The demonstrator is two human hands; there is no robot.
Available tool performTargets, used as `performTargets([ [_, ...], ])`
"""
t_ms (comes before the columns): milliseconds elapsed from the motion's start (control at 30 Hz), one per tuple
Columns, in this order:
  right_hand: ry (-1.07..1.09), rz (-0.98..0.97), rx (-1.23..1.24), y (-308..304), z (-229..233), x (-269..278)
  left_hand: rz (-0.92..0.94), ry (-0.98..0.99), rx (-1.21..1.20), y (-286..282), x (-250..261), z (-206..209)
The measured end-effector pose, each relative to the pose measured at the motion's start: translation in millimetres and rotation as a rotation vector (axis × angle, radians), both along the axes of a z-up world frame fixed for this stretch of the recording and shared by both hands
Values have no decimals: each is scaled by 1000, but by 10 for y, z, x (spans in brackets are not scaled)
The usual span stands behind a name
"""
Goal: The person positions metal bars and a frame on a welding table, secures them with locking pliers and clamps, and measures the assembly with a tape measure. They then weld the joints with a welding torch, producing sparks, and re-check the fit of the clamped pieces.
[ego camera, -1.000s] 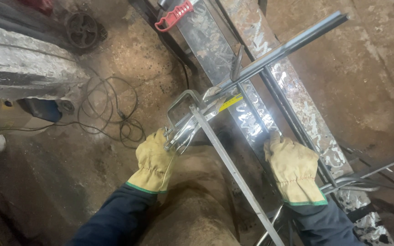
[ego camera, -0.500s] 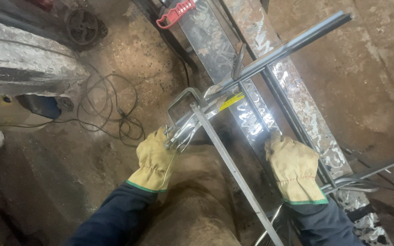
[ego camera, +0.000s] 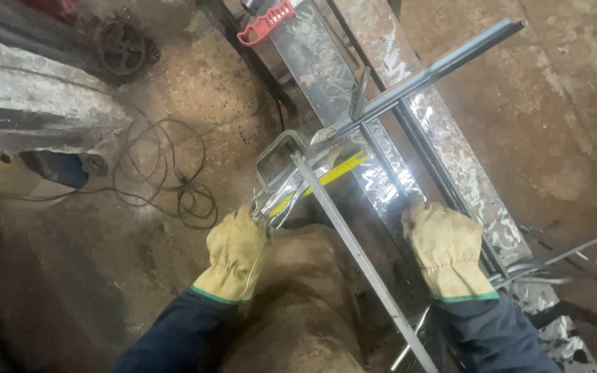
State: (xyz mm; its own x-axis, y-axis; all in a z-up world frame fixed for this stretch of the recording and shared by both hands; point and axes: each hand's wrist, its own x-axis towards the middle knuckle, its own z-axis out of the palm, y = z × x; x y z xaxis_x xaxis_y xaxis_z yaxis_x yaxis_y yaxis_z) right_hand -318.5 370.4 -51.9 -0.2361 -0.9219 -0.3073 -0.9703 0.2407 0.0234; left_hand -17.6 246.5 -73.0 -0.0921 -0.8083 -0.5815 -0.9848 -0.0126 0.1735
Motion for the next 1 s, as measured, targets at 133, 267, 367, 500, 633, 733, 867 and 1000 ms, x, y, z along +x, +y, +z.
performTargets([
  [133,43,2,-105,-24,114,67,-204,-15,-56,192,131,56],
  [267,-33,-136,-26,99,-37,25,-421,39,-137,344,249,174],
  [367,-569,-281,-234,267,-272,-101,-454,11,-41,395,290,185],
  [500,-729,-221,-361,318,-401,-216,-465,-13,128,610,425,147],
  [633,-483,-163,-43,98,-138,-224,-476,-41,182,840,409,273],
  [733,-412,-61,-37,98,-263,-310,-474,-14,187,1060,354,259],
  [867,-366,-57,174,-8,-124,-330,-459,42,174,1376,93,228],
  [1000,-405,5,103,-48,-5,-316,-478,66,156,1660,-204,192],
])
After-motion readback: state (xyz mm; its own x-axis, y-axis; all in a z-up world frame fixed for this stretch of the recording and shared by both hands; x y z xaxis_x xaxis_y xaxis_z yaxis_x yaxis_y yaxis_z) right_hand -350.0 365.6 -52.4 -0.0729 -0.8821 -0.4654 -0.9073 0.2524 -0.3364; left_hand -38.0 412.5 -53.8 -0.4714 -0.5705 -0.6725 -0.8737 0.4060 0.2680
